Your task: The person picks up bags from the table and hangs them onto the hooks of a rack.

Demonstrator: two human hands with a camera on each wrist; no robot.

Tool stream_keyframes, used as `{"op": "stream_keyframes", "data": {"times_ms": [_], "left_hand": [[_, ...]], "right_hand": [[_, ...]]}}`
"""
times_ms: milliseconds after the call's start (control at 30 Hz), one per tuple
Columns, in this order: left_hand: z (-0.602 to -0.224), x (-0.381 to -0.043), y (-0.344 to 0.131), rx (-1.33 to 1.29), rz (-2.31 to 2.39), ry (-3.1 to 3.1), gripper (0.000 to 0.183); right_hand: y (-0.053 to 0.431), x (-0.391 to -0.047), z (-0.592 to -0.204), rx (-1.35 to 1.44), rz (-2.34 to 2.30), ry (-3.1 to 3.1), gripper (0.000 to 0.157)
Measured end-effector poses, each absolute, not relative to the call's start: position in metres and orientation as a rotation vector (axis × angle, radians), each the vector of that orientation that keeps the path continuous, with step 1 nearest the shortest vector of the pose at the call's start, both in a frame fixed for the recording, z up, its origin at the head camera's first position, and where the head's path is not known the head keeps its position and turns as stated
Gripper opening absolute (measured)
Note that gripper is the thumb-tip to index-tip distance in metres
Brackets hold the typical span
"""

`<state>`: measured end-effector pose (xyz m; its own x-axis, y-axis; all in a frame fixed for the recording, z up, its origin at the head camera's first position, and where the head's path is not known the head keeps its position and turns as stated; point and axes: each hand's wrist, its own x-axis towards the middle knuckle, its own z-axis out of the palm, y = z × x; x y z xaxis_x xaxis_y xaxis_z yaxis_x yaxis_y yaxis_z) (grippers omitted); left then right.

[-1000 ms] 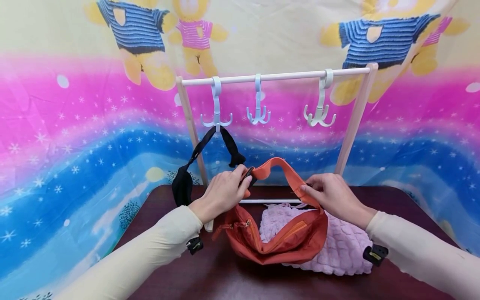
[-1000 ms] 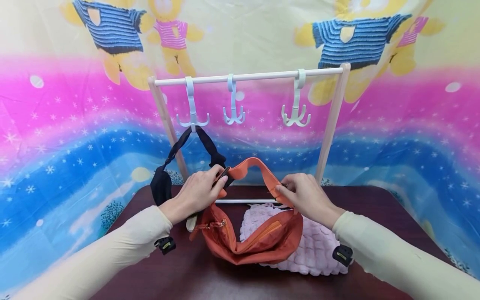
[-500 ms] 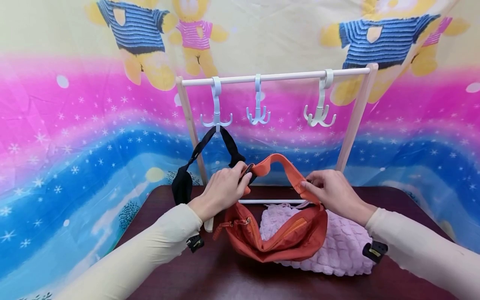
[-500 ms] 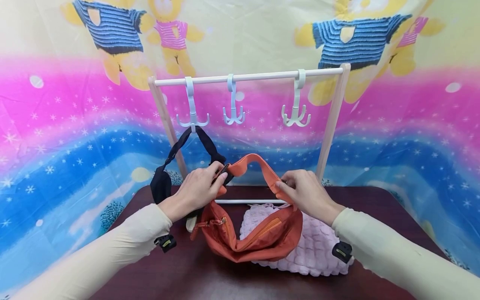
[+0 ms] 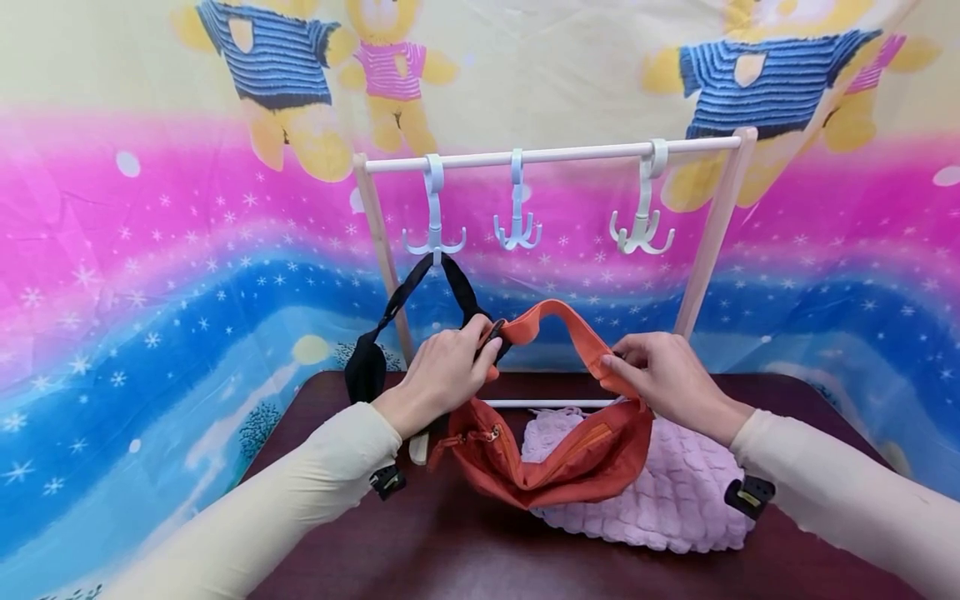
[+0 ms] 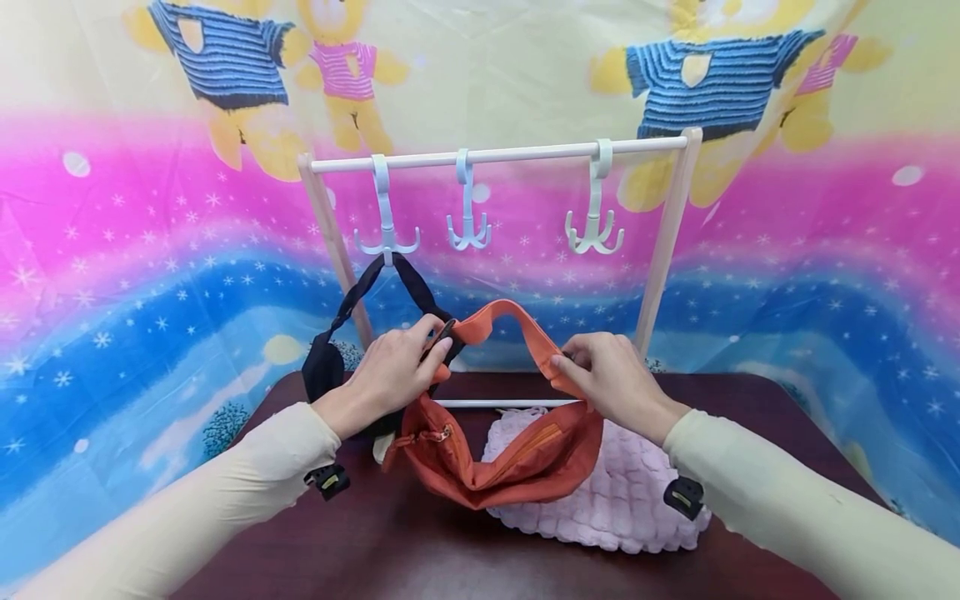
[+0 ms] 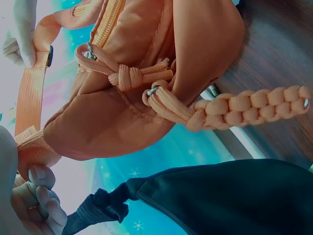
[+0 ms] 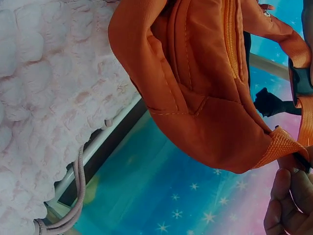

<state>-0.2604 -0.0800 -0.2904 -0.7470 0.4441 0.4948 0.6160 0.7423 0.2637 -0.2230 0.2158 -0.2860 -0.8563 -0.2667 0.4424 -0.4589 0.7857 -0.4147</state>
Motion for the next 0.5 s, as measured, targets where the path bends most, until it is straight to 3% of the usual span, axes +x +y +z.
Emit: {"op": "stream_keyframes", "data": {"times_ms": [500], "left_hand": [[-0.2826,-0.2600,-0.0809,-0.811,-0.590,-2.514,0.020]], "right_hand": [[0.2126,-0.2248,-0.2817,0.557,0.715,-2.580,0.010]]}}
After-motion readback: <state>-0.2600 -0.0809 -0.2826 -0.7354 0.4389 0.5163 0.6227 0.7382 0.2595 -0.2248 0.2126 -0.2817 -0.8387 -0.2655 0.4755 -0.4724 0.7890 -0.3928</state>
